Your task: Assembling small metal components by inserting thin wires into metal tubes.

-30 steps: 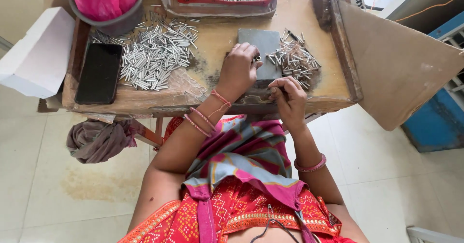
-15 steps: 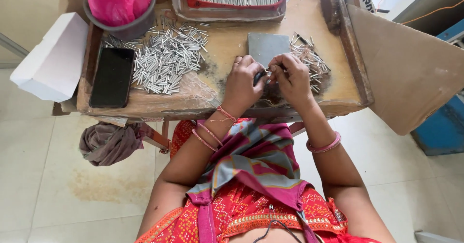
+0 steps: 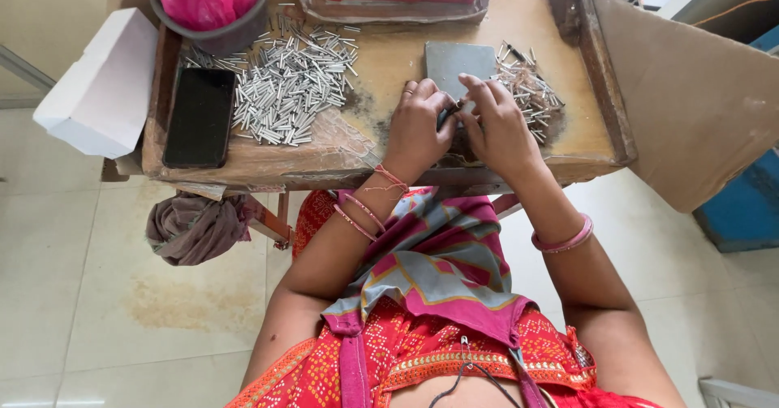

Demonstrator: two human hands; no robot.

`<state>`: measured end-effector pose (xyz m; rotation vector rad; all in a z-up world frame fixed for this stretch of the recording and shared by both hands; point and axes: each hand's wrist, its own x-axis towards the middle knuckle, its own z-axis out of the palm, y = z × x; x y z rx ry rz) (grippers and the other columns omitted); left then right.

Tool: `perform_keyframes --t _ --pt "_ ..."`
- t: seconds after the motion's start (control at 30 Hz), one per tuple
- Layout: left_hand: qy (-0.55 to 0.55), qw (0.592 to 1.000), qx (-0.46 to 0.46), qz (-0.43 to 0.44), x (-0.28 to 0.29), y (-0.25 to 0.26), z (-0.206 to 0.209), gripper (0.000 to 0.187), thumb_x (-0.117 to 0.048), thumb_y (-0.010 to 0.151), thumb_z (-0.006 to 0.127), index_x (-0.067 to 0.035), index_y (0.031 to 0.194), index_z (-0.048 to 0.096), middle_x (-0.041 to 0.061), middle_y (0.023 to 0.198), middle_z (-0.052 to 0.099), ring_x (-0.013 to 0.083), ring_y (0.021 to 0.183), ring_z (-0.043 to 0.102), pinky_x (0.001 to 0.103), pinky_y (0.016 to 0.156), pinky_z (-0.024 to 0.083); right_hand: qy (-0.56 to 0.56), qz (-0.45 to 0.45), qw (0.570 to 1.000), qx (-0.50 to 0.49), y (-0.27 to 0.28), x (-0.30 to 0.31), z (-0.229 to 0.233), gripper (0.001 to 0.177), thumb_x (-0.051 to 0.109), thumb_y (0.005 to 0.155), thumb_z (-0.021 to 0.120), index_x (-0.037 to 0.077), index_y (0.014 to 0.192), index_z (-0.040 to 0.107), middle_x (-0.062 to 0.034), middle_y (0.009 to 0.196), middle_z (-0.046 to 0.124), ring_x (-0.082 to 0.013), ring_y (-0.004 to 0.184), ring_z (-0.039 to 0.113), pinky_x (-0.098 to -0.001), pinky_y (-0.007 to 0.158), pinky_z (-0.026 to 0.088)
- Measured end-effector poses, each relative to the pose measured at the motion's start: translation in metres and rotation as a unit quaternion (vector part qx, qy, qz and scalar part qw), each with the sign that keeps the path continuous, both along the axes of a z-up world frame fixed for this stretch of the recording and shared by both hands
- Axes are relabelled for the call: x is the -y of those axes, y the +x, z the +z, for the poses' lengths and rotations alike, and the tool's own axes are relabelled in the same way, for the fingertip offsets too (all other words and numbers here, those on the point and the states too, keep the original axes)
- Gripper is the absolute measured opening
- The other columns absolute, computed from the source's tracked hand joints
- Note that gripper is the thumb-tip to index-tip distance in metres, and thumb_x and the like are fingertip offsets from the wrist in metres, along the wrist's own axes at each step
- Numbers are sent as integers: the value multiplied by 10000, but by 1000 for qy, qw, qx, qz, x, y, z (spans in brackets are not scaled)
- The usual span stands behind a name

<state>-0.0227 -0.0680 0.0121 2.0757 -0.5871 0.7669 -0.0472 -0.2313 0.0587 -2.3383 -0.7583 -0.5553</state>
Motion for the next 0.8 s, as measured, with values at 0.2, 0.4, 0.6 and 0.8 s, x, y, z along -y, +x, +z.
perform_keyframes --t 0.2,0.4,0.6,0.8 --pt "-7 1000 -7 -7 -1 0 0 153 -150 790 776 -51 890 716 128 947 597 348 978 565 446 918 478 -93 -35 984 145 -4 11 -31 455 23 986 643 54 1434 575 -181 1207 608 -371 1086 602 -458 974 518" --pt "-9 1000 -12 -6 -2 -2 3 148 -148 810 768 -43 898 712 125 949 601 344 972 564 440 916 480 -95 -50 981 160 -9 5 -31 481 17 964 648 47 1440 587 -186 1239 604 -379 1104 591 -469 975 512" --pt "-4 1000 -4 -5 -1 -2 3 161 -144 795 762 -41 908 713 131 961 602 349 984 563 439 907 481 56 -20 989 136 -5 -5 -19 325 -27 1023 619 31 1341 648 -161 1117 668 -294 970 700 -378 830 571" --pt "13 1000 -4 0 -1 -2 2 160 -129 811 756 -51 944 716 125 966 605 342 997 557 437 930 479 106 -24 993 45 28 4 -29 75 9 970 739 5 1013 678 -111 905 681 -194 760 679 -308 687 546"
